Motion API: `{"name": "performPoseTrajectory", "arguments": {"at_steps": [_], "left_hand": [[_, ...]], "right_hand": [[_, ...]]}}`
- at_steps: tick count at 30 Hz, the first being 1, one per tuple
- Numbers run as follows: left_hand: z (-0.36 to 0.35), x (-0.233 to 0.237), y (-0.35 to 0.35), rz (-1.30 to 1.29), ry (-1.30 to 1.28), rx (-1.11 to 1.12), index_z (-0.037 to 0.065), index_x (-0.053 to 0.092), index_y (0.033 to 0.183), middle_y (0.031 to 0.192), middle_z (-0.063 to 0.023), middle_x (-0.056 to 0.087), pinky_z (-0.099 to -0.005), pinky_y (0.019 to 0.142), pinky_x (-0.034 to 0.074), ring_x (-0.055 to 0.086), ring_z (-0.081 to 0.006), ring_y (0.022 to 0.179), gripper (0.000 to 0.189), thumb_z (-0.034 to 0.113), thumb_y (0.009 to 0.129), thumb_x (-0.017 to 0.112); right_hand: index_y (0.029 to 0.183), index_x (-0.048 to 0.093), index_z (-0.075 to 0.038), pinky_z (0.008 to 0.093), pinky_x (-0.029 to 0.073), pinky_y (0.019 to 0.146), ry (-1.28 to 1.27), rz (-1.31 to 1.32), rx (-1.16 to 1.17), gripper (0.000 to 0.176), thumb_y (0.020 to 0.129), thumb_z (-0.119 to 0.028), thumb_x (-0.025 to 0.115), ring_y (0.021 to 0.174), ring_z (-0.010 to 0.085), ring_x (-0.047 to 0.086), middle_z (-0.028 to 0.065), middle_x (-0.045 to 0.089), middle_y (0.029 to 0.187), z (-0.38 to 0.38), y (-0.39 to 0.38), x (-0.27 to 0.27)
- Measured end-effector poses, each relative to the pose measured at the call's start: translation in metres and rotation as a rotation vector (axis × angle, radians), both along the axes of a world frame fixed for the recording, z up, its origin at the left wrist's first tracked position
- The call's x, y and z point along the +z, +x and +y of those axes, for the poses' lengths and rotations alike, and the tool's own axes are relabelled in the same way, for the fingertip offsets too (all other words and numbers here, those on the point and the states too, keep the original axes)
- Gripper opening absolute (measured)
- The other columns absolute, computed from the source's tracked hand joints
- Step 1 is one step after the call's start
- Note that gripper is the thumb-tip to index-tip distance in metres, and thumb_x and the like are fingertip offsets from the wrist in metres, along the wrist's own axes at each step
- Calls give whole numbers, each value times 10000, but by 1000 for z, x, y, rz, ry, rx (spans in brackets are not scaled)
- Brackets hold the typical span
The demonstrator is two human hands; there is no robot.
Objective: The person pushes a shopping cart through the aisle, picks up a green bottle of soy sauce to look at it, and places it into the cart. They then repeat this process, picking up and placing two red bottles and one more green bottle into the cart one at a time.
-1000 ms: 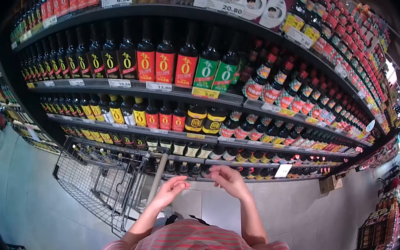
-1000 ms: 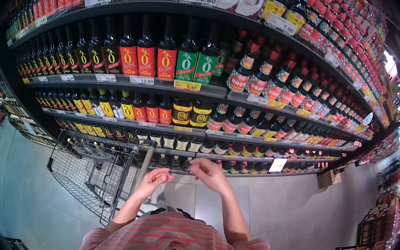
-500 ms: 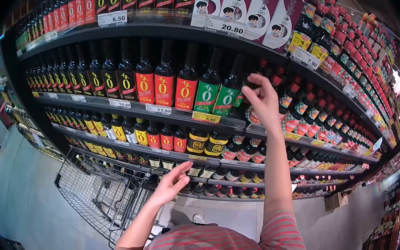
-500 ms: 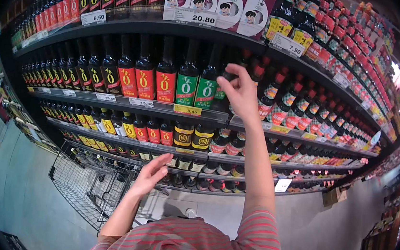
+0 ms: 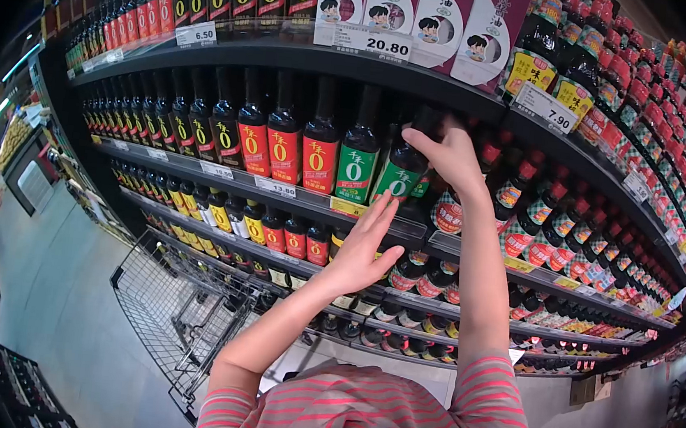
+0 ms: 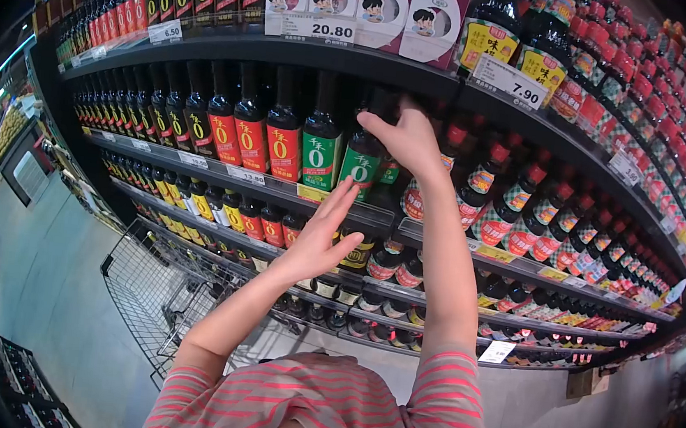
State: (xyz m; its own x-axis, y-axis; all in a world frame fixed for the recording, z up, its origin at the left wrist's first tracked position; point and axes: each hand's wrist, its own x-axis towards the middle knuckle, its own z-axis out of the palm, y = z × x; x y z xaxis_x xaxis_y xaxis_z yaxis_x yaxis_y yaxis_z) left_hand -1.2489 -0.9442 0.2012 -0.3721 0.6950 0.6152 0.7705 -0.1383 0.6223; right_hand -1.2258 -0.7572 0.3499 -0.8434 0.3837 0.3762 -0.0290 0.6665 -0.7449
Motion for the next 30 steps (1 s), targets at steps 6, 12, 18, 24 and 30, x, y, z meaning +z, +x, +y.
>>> {"name": "performPoseTrajectory", "arguments": {"at_steps": [6,12,18,24,30], "left_hand": [[14,-7,12,128,-24,51,1,213,1554,1621,-257,162,-469,1196,218,202,-422,1493,796,187,911,645],[4,9,27,195,-12,43,-14,252,1538,1604,-259,212,-475,1199,222,223,-418,1488,778,189,902,652],[-22,19,35,133,305,85,-12,432,1436,1508,-207,413,-469,1147,311,393,-391,1404,712,132,819,755],[-26,11,52,-50,73,-72,25,267,1538,1531,-221,357,-462,1169,290,350,-392,1419,957,249,779,806],[-32,-11,73,-279,-51,-12,40,293,1523,1437,-189,474,-417,1103,381,478,-345,1329,975,218,745,852]], "right_hand": [[1110,576,22,287,543,818,-112,341,109,346,868,-133,767,901,109,655,89,711,1041,2,34,-21],[1175,541,-4,208,510,717,-68,569,199,364,864,-7,730,850,51,622,60,694,1078,-19,76,-22],[1205,517,7,309,496,928,-98,678,215,456,802,33,729,1069,196,634,180,666,1177,-31,140,-9],[1197,512,67,392,488,967,-345,542,312,562,718,-75,769,1045,312,661,288,670,1067,-35,162,-30],[1172,512,61,375,499,943,-395,414,504,540,713,-77,760,1019,284,661,281,673,1068,-31,148,-49]]}}
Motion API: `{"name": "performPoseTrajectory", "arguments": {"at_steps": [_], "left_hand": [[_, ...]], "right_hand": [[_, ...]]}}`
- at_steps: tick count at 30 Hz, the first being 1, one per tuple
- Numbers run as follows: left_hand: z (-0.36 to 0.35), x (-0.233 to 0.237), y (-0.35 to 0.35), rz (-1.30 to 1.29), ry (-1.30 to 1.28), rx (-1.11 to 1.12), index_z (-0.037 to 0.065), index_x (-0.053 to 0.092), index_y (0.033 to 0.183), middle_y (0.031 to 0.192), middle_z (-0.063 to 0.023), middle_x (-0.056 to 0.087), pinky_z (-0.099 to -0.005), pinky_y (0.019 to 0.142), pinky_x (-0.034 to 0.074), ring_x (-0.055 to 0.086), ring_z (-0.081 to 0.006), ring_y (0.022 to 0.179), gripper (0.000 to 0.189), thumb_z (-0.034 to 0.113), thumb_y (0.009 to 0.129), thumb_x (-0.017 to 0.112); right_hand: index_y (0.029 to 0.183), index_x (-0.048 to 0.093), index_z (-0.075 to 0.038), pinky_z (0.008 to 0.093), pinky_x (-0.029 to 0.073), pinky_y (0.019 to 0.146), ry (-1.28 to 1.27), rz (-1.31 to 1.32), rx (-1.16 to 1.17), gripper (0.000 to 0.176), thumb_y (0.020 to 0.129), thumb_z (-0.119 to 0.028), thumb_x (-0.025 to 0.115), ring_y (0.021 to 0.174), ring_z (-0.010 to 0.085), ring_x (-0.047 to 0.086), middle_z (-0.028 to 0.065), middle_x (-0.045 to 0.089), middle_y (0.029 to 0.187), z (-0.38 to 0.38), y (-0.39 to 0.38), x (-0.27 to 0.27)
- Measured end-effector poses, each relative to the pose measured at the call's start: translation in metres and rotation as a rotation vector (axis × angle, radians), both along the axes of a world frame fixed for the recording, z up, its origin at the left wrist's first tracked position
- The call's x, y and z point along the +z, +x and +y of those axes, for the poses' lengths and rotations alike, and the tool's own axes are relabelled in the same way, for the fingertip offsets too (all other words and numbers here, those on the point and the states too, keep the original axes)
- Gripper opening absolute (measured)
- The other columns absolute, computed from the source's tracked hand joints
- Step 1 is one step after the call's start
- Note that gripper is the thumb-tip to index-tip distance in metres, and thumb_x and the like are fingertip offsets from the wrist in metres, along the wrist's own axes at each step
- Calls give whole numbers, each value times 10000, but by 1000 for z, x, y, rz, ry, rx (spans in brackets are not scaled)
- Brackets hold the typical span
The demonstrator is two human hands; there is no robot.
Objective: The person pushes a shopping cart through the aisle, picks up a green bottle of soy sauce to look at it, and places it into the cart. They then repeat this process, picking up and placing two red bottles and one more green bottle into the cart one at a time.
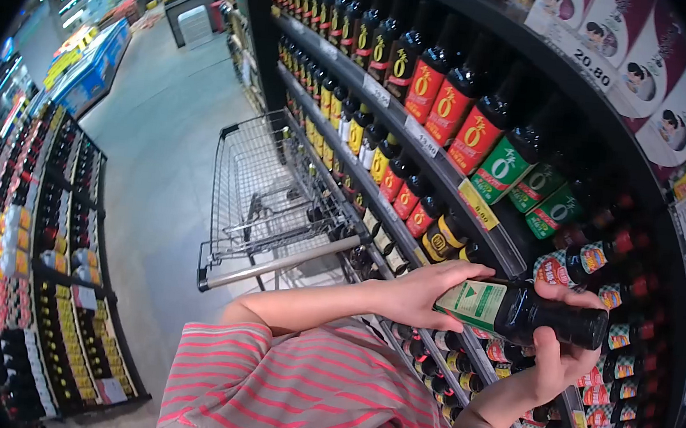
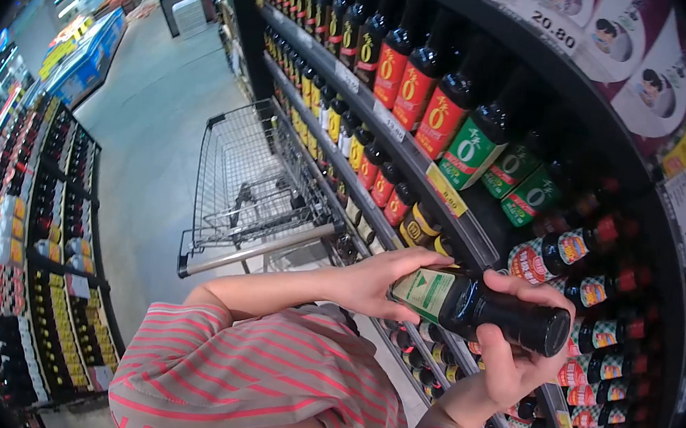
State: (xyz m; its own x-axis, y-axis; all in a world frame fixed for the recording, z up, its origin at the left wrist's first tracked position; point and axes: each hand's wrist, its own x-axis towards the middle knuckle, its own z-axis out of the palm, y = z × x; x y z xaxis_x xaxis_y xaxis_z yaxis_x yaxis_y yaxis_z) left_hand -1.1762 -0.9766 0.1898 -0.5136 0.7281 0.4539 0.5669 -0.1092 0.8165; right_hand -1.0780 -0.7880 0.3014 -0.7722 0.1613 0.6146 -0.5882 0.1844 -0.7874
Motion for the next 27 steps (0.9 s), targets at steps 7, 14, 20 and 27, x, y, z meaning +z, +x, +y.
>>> {"name": "performPoseTrajectory", "arguments": {"at_steps": [7,14,20,27], "left_hand": [[-30,-29,19,-178,70,241,31,395,1456,1335,-147,559,-375,1036,444,555,-278,1239,850,171,751,848],[-55,-47,34,-767,231,132,19,404,1428,1262,-72,586,-312,1011,451,556,-144,1174,748,111,811,817],[-75,-47,40,-832,248,219,28,350,1460,1302,-62,551,-308,1018,448,528,-141,1206,798,42,802,801],[-104,-61,29,-748,156,343,7,326,1481,1312,-78,533,-307,1023,434,506,-149,1223,862,72,781,824]], "right_hand": [[1187,519,37,321,508,906,-45,-188,234,467,776,-23,734,998,210,658,208,683,1101,-6,-51,-18],[1168,567,41,284,544,828,-38,-420,447,383,870,-103,761,910,125,659,102,681,1032,-39,-138,-47],[1227,559,42,288,544,839,-97,-451,604,424,875,-91,754,913,123,662,88,674,1054,-66,-165,-65],[1140,562,4,205,524,617,-19,-437,605,333,877,-115,728,773,108,682,146,722,975,-84,-174,-75]]}}
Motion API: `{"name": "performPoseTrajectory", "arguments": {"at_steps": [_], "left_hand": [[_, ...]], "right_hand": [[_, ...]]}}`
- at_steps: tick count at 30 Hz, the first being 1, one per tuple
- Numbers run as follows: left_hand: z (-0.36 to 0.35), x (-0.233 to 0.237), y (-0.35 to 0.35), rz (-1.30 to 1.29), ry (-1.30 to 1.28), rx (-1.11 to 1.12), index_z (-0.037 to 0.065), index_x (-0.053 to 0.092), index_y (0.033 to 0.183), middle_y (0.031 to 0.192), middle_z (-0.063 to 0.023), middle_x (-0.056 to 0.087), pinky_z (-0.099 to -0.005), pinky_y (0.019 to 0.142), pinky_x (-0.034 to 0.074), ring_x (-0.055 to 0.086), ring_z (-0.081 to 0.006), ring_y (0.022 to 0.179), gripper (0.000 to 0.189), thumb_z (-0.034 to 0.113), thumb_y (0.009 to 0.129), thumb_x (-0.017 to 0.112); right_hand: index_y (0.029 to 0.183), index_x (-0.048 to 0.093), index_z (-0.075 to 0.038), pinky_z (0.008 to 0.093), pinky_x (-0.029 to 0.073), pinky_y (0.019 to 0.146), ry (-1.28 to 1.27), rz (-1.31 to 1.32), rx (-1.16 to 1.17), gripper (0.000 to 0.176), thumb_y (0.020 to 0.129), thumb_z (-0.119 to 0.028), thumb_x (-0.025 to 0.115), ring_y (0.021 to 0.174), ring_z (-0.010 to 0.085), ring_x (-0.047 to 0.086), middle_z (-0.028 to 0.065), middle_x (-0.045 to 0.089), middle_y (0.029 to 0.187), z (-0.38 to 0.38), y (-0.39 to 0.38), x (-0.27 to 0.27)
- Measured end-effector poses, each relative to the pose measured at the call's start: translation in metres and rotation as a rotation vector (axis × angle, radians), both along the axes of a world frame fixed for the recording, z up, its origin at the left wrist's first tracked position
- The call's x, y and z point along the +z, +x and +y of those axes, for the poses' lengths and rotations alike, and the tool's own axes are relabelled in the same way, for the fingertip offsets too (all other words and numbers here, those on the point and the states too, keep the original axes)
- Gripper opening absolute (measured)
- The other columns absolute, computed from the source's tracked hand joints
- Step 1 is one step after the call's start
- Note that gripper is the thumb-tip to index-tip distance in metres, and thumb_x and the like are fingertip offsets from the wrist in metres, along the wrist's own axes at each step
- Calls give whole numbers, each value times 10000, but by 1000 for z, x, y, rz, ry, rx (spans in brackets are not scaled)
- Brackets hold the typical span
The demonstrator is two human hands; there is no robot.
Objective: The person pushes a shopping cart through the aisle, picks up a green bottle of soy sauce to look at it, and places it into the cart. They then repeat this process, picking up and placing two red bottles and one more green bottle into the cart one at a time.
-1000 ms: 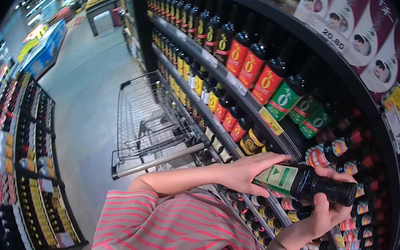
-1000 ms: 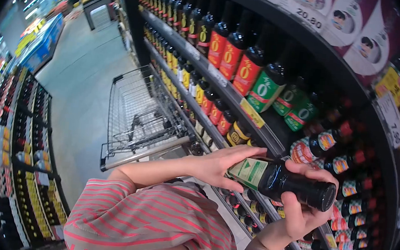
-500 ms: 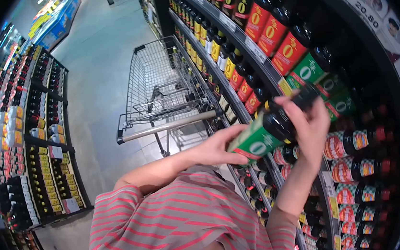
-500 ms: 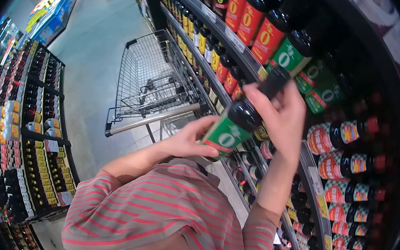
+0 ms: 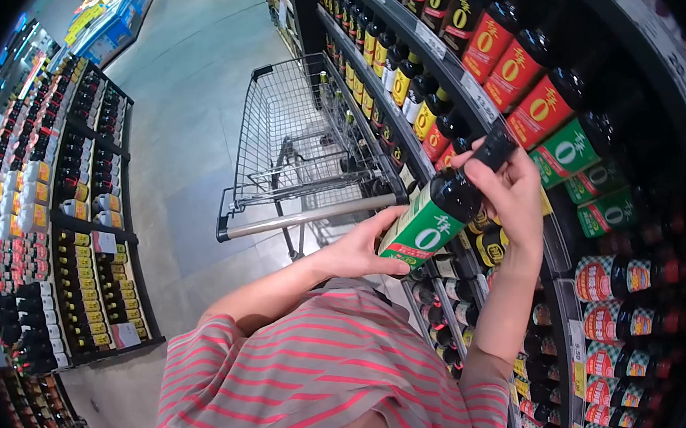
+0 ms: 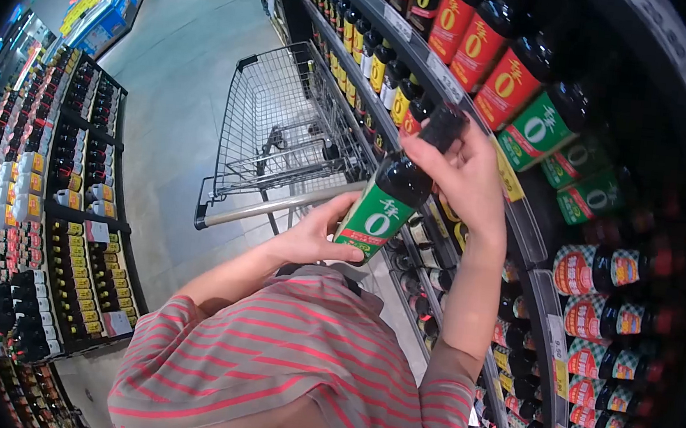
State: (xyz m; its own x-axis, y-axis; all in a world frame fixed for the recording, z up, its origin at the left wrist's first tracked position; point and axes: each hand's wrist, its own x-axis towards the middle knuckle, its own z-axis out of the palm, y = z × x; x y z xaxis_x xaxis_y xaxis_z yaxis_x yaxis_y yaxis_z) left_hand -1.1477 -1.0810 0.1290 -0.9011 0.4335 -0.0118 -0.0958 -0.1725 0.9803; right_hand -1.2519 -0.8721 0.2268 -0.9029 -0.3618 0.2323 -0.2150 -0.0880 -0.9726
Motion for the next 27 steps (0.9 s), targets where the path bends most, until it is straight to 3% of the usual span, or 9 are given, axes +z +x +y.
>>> {"name": "performPoseTrajectory", "arguments": {"at_steps": [1,4,9,13,16,18,19,25,27], "left_hand": [[-6,-2,-3,-7,15,-8,8,321,1488,1318,-80,530,-307,1030,428,504,-154,1227,877,79,777,829],[-25,-17,-20,45,41,7,9,324,1494,1333,-91,523,-314,1048,414,498,-171,1239,893,91,768,837],[-63,-25,-46,127,-11,78,35,347,1488,1369,-80,517,-336,1089,380,485,-181,1282,901,74,740,847],[-102,-28,-66,220,-67,185,42,383,1467,1360,-93,524,-346,1091,374,488,-196,1283,883,81,722,854],[-130,-48,-77,276,-50,288,62,363,1490,1437,-127,478,-381,1104,367,461,-246,1337,918,73,712,851],[-149,-60,-86,575,-133,540,68,338,1511,1527,-157,396,-417,1128,346,400,-296,1404,927,76,725,831],[-165,-52,-80,391,-265,546,72,309,1528,1582,-172,321,-440,1147,323,338,-330,1449,924,83,749,804],[-229,-106,-34,123,-339,779,14,638,1085,1191,-132,656,-406,1032,429,578,-288,1210,259,90,850,717],[-239,-120,-16,50,-374,818,11,644,1076,1162,-135,664,-393,1003,446,599,-286,1168,245,89,854,713]], "right_hand": [[1184,538,0,162,440,479,159,-57,3,382,874,-123,723,645,56,626,152,721,988,0,3,12],[1185,509,-21,167,360,410,43,-60,19,424,852,-100,760,552,19,543,124,711,971,-25,-3,18],[1126,486,-39,163,375,419,144,-13,-23,340,871,-77,706,539,25,535,137,730,959,-72,-22,30],[1125,496,-13,276,537,811,259,72,-1,372,816,33,697,914,140,669,152,720,1028,-126,-26,50],[1119,494,-2,266,536,789,235,193,107,417,768,83,701,881,133,670,170,717,1026,-165,-46,43],[1114,492,-2,254,535,770,253,261,147,435,752,96,711,871,124,667,176,716,1027,-193,-62,33],[1112,492,-3,243,532,749,233,209,123,434,753,105,710,861,118,664,177,715,1029,-208,-68,28],[1042,520,-50,226,520,631,345,160,109,348,799,53,747,770,65,652,107,738,1002,-280,-135,-44],[1023,534,-49,291,546,672,503,169,143,319,803,-62,764,792,144,702,114,744,993,-299,-159,-82]]}}
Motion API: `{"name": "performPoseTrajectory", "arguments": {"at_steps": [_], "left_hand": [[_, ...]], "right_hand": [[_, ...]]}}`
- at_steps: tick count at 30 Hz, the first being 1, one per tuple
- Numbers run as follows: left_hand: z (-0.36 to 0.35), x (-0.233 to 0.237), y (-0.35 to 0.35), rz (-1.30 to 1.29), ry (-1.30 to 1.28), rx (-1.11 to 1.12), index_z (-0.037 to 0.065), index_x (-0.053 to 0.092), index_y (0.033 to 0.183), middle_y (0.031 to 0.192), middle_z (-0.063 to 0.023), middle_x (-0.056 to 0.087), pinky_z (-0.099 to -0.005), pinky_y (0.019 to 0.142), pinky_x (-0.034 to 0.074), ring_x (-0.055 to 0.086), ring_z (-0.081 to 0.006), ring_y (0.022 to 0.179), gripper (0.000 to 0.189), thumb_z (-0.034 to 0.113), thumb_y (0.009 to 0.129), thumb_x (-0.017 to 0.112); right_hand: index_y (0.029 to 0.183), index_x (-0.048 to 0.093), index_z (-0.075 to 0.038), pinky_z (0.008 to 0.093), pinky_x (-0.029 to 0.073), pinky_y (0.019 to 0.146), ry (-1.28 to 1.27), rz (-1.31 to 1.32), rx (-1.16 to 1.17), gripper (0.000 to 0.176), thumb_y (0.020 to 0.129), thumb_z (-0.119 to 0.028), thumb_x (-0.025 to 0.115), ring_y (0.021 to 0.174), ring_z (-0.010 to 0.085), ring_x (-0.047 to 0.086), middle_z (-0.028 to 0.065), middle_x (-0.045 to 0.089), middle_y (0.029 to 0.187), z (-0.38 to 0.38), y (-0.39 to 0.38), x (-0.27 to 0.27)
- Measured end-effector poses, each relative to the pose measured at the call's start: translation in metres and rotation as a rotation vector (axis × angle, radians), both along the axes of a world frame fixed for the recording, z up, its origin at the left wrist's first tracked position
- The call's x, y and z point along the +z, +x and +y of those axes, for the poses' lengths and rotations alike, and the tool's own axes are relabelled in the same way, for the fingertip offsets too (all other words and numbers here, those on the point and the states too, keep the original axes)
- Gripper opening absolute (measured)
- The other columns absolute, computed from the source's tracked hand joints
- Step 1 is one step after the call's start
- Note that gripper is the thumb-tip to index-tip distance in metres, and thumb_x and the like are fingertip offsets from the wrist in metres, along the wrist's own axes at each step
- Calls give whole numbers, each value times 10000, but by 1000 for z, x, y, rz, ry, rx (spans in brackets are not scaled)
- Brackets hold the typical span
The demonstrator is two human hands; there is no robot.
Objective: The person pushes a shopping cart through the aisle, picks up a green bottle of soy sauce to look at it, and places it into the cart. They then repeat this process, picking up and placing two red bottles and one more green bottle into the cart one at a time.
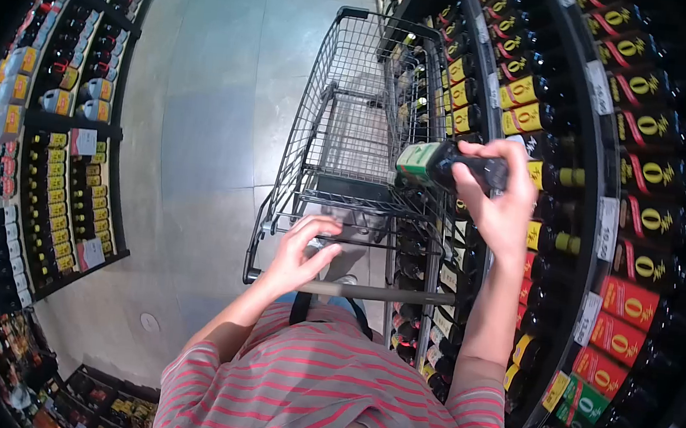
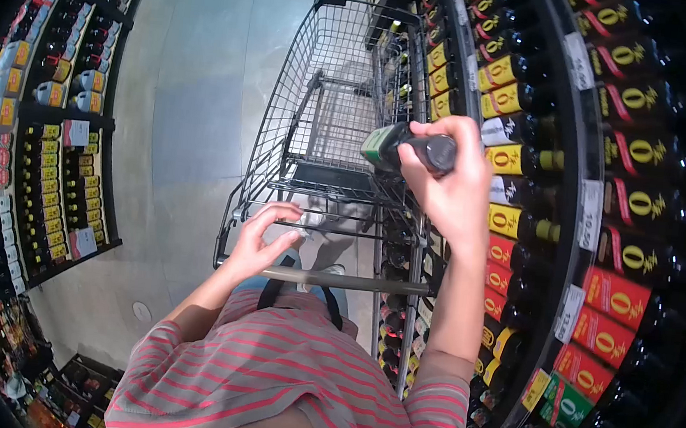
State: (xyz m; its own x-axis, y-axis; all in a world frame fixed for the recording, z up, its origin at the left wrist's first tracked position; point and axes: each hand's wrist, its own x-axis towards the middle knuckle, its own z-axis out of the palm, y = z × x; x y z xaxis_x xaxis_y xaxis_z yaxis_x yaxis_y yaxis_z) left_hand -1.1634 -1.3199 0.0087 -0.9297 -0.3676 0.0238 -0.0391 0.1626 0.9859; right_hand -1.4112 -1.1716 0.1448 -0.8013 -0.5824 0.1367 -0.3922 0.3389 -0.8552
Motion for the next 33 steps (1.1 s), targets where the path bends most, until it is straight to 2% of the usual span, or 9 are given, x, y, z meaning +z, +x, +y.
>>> {"name": "performPoseTrajectory", "arguments": {"at_steps": [3,8,14,16,20,22,29,31,33], "left_hand": [[-6,-10,22,-122,0,59,2,651,1058,1103,-138,677,-368,949,475,634,-281,1087,221,81,859,707],[-9,-22,35,-141,-9,108,-3,636,1041,1028,-138,680,-367,859,511,658,-303,979,224,33,835,717],[-12,-23,35,-164,33,148,-22,637,1076,1074,-157,684,-361,893,513,665,-296,1018,266,-16,814,682],[-15,-22,29,-114,-7,157,-22,636,1042,1046,-148,681,-370,850,525,666,-313,970,255,-3,799,711],[-18,-26,29,-88,25,135,-31,635,1031,1051,-166,682,-374,852,529,670,-321,972,249,23,806,726],[-18,-28,30,-102,43,135,-38,635,1057,1066,-175,681,-376,866,523,668,-322,985,260,27,819,717],[-17,-29,25,-119,46,162,-13,645,1040,1053,-160,689,-370,850,529,673,-316,971,247,46,820,740],[-17,-29,25,-118,40,164,-11,647,1040,1053,-159,691,-369,849,529,673,-315,970,245,44,819,739],[-17,-27,24,-117,41,173,-9,649,1038,1053,-159,692,-368,848,527,673,-316,970,242,40,818,736]], "right_hand": [[1019,549,-50,366,554,738,193,51,47,328,794,-155,764,833,275,731,145,731,967,-25,-39,-76],[1026,595,-71,393,534,727,468,-24,147,304,770,-140,743,773,329,701,165,679,778,-52,-69,-200],[1063,637,-61,413,531,815,577,-141,262,346,732,-121,717,909,337,693,183,697,929,-54,-82,-316],[1089,631,-46,418,526,859,633,-155,311,358,744,-117,696,979,357,679,211,696,994,-57,-79,-330],[1125,607,-51,416,525,839,624,-125,423,403,742,-105,718,956,375,676,219,689,955,-40,-77,-371],[1119,599,-51,418,523,812,699,-224,409,400,743,-93,726,934,378,676,220,685,943,-34,-79,-379],[1120,576,-49,439,514,803,664,-238,372,419,744,-92,756,936,392,667,225,674,942,-20,-80,-386],[1109,578,-23,397,517,831,697,-205,420,451,725,-118,794,941,343,679,198,680,958,-21,-79,-387],[1114,565,-16,407,508,860,734,-229,439,484,720,-142,818,968,353,668,204,677,988,-21,-79,-383]]}}
